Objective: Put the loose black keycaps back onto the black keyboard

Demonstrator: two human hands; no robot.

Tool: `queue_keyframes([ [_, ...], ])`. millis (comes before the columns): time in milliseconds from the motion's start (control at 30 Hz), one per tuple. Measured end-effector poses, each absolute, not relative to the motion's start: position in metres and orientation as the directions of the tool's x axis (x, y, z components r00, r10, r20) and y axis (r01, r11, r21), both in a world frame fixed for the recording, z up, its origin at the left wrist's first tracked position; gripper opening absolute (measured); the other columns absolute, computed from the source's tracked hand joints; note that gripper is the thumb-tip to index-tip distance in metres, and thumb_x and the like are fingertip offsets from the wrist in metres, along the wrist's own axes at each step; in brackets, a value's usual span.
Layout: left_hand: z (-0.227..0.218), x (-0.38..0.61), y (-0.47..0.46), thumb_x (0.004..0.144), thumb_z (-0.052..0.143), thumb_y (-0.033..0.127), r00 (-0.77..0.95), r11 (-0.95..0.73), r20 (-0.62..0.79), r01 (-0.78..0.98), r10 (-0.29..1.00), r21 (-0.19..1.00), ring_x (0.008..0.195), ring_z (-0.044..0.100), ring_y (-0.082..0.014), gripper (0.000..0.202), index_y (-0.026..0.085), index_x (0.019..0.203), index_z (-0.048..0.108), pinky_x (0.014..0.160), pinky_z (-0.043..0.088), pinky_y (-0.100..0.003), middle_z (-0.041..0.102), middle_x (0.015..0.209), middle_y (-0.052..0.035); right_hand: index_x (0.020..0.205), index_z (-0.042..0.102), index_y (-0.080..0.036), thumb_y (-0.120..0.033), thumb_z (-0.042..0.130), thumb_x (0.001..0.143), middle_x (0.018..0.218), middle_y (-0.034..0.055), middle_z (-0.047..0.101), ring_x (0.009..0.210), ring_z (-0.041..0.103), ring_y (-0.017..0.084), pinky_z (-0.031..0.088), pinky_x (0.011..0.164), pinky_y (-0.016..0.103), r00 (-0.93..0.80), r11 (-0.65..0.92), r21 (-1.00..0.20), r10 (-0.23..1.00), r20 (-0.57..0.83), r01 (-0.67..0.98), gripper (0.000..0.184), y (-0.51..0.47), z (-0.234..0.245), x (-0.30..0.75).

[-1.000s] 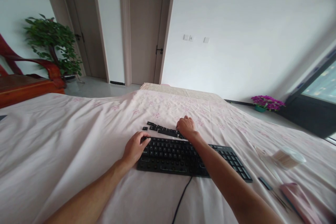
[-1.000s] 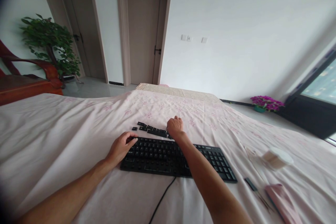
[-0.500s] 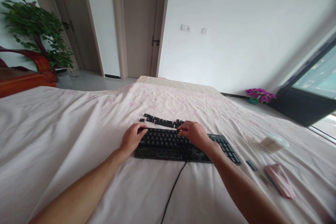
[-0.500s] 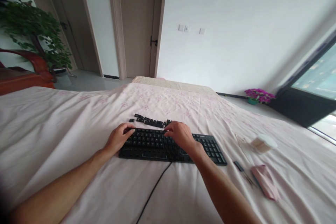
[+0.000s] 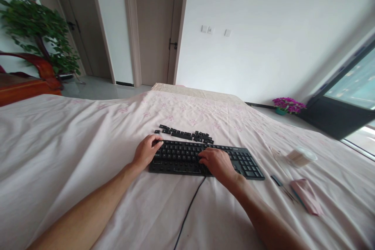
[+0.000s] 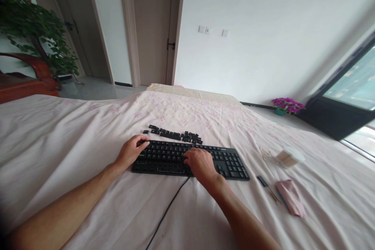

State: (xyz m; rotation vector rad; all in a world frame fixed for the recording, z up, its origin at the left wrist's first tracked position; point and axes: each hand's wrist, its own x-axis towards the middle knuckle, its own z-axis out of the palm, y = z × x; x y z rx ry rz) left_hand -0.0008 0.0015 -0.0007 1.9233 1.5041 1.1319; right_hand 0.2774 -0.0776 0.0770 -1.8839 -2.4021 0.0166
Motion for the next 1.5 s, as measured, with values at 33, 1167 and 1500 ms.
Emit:
queue_keyframes([
  [33,0.0,-0.001,0.001,0.084,0.055,0.034,0.071,-0.307,0.328,0.575,0.942,0.758,0.094,0.064,-0.0197,0.019,0.023,0.096,0.065,0.088,0.049,-0.033,0.069,0.103,-0.0024,0.099,0.073,-0.029,-0.027,0.059,0.088,0.095,0.0007,0.071,0.089,0.065,0.017,0.042,0.072,0.024,-0.236,0.238,-0.045,0.97,0.054,0.97,0.018,-0.078,0.076,0.276],
  [1167,0.002,-0.001,0.001,0.083,0.056,0.035,0.074,-0.314,0.331,0.556,0.941,0.77,0.092,0.065,-0.0191,0.019,0.023,0.094,0.065,0.087,0.05,-0.031,0.069,0.1,-0.002,0.104,0.072,-0.03,-0.028,0.058,0.088,0.096,-0.0015,0.069,0.089,0.065,0.016,0.043,0.076,0.024,-0.19,0.21,-0.194,0.975,0.119,0.958,0.021,-0.082,0.065,0.277],
  [1500,0.001,-0.001,0.002,0.082,0.055,0.034,0.085,-0.325,0.338,0.561,0.937,0.761,0.092,0.065,-0.0196,0.019,0.022,0.093,0.065,0.086,0.05,-0.033,0.069,0.099,-0.0026,0.1,0.07,-0.026,-0.026,0.053,0.091,0.096,0.0013,0.067,0.089,0.063,0.016,0.041,0.071,0.023,-0.203,0.219,-0.092,0.966,0.159,0.971,0.02,-0.088,0.067,0.27],
])
